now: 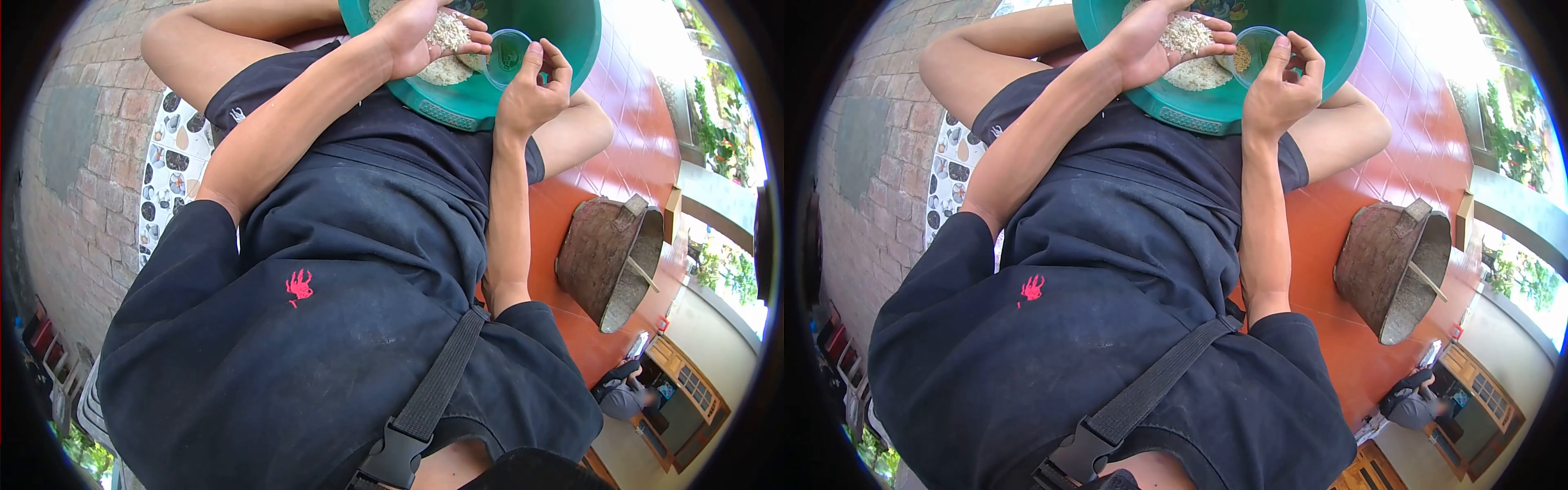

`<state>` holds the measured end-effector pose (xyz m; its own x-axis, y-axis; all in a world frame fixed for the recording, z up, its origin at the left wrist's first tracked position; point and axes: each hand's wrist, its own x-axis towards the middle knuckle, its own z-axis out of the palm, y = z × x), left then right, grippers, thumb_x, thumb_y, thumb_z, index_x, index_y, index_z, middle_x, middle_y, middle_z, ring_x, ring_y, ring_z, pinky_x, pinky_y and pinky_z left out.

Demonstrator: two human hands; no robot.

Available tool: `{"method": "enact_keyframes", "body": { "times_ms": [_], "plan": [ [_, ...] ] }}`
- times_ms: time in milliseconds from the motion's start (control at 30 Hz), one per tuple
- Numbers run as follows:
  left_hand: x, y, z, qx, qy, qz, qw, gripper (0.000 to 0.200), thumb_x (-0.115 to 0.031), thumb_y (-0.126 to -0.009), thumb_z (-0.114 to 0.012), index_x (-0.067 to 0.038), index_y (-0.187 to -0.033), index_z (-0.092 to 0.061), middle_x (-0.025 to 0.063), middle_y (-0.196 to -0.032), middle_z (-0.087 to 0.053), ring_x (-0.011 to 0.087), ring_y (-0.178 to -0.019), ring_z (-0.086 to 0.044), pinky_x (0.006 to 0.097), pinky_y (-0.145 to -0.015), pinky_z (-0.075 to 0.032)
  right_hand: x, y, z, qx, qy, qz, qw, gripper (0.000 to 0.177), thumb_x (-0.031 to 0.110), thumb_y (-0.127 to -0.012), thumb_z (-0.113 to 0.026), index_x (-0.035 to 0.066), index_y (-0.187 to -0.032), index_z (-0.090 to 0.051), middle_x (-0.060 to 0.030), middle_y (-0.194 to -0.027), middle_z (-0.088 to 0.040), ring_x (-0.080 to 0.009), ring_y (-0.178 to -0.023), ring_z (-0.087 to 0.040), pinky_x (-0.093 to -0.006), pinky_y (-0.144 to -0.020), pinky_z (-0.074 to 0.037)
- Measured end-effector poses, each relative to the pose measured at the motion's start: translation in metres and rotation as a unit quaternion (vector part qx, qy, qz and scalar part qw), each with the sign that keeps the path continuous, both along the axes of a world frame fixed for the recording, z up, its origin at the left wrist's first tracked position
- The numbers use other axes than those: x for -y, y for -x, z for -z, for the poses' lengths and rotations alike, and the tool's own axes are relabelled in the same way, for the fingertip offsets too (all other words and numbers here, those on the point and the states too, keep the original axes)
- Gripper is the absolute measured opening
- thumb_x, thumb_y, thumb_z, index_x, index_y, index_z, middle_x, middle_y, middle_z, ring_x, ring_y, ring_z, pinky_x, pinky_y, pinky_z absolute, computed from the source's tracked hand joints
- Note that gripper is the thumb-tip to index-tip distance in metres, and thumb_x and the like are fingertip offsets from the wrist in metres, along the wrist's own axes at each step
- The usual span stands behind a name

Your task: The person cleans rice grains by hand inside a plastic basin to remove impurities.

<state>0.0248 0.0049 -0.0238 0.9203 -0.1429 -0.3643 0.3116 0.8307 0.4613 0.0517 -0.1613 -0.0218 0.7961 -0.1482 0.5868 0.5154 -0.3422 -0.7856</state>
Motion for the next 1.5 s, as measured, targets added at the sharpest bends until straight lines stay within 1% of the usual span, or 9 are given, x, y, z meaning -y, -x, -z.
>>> {"method": "enact_keyframes", "body": {
  "times_ms": [133, 200, 233, 433, 967, 1167, 1233, 1367, 1500],
  "plan": [
    [0.001, 0.004, -0.006, 0.000, 0.004, -0.020, 1.000, 0.058, -0.037, -0.113, -0.026, 0.011, -0.117, -0.059, 0.0221, -0.105, -0.069, 0.0317, -0.097, -0.070, 0.0418, -0.091, -0.059, -0.001, 0.004, -0.002, 0.058, 0.072, -0.109, 0.990, 0.012, 0.009, -0.092, -0.076, 0.005, -0.103, -0.075, -0.0044, -0.099, -0.075, -0.0148, -0.080, -0.062, -0.0287, -0.069, -0.048],
    [-0.003, 0.000, 0.007, 0.016, -0.003, -0.013, 1.000, 0.059, -0.038, -0.114, -0.025, 0.009, -0.115, -0.060, 0.0200, -0.103, -0.069, 0.0297, -0.093, -0.070, 0.0397, -0.087, -0.058, -0.010, 0.005, -0.007, 0.247, 0.207, -0.206, 0.924, 0.018, 0.008, -0.087, -0.079, 0.008, -0.104, -0.076, -0.0038, -0.100, -0.075, -0.0197, -0.085, -0.064, -0.0321, -0.074, -0.050],
    [-0.004, -0.003, 0.014, 0.032, -0.010, -0.006, 0.999, 0.060, -0.039, -0.114, -0.024, 0.008, -0.113, -0.061, 0.0179, -0.100, -0.070, 0.0278, -0.090, -0.069, 0.0375, -0.083, -0.058, -0.011, 0.006, -0.005, 0.235, 0.218, -0.231, 0.919, 0.024, 0.009, -0.081, -0.083, 0.008, -0.104, -0.076, -0.0039, -0.101, -0.074, -0.0237, -0.087, -0.063, -0.0355, -0.078, -0.052],
    [-0.005, -0.005, 0.020, 0.093, 0.024, 0.038, 0.995, 0.063, -0.043, -0.114, -0.021, 0.002, -0.108, -0.064, 0.0116, -0.098, -0.071, 0.0226, -0.087, -0.067, 0.0348, -0.080, -0.056, -0.016, 0.009, -0.006, 0.230, 0.269, -0.228, 0.907, 0.027, 0.014, -0.079, -0.085, 0.008, -0.104, -0.076, -0.0042, -0.101, -0.071, -0.0248, -0.087, -0.063, -0.0370, -0.077, -0.053],
    [0.001, 0.002, 0.007, 0.031, -0.061, 0.019, 0.997, 0.058, -0.046, -0.113, -0.027, -0.001, -0.108, -0.064, 0.0092, -0.099, -0.072, 0.0201, -0.090, -0.067, 0.0345, -0.084, -0.053, -0.017, 0.009, -0.001, 0.179, 0.272, -0.222, 0.919, 0.017, 0.013, -0.081, -0.083, 0.007, -0.094, -0.075, -0.0052, -0.096, -0.070, -0.0255, -0.086, -0.062, -0.0371, -0.074, -0.053],
    [0.002, 0.003, 0.008, 0.025, -0.047, -0.006, 0.999, 0.057, -0.045, -0.113, -0.028, -0.002, -0.107, -0.064, 0.0094, -0.098, -0.072, 0.0204, -0.088, -0.068, 0.0340, -0.082, -0.055, -0.016, 0.007, 0.003, 0.170, 0.276, -0.231, 0.917, 0.015, 0.012, -0.082, -0.081, 0.007, -0.094, -0.075, -0.0061, -0.096, -0.070, -0.0270, -0.088, -0.063, -0.0379, -0.076, -0.053],
    [-0.002, -0.003, 0.025, 0.091, 0.002, 0.027, 0.995, 0.057, -0.045, -0.113, -0.028, -0.002, -0.107, -0.064, 0.0087, -0.095, -0.072, 0.0198, -0.084, -0.068, 0.0334, -0.080, -0.056, -0.015, 0.006, 0.003, 0.172, 0.269, -0.234, 0.918, 0.012, 0.010, -0.084, -0.079, 0.006, -0.095, -0.074, -0.0067, -0.096, -0.070, -0.0278, -0.088, -0.063, -0.0388, -0.076, -0.053],
    [-0.005, -0.003, 0.028, 0.102, 0.019, 0.047, 0.994, 0.055, -0.045, -0.113, -0.029, -0.002, -0.107, -0.064, 0.0079, -0.092, -0.072, 0.0193, -0.082, -0.068, 0.0330, -0.079, -0.056, -0.015, 0.005, 0.004, 0.167, 0.246, -0.239, 0.924, 0.011, 0.007, -0.087, -0.077, 0.004, -0.097, -0.075, -0.0082, -0.098, -0.071, -0.0280, -0.089, -0.064, -0.0390, -0.077, -0.053],
    [0.000, 0.003, 0.011, 0.048, -0.004, 0.006, 0.999, 0.053, -0.044, -0.113, -0.031, -0.002, -0.110, -0.063, 0.0094, -0.096, -0.071, 0.0193, -0.086, -0.068, 0.0340, -0.083, -0.057, -0.013, 0.006, 0.004, 0.125, 0.203, -0.245, 0.940, 0.010, 0.005, -0.093, -0.073, 0.003, -0.102, -0.076, -0.0094, -0.097, -0.073, -0.0226, -0.083, -0.066, -0.0332, -0.074, -0.054]
  ]
}}
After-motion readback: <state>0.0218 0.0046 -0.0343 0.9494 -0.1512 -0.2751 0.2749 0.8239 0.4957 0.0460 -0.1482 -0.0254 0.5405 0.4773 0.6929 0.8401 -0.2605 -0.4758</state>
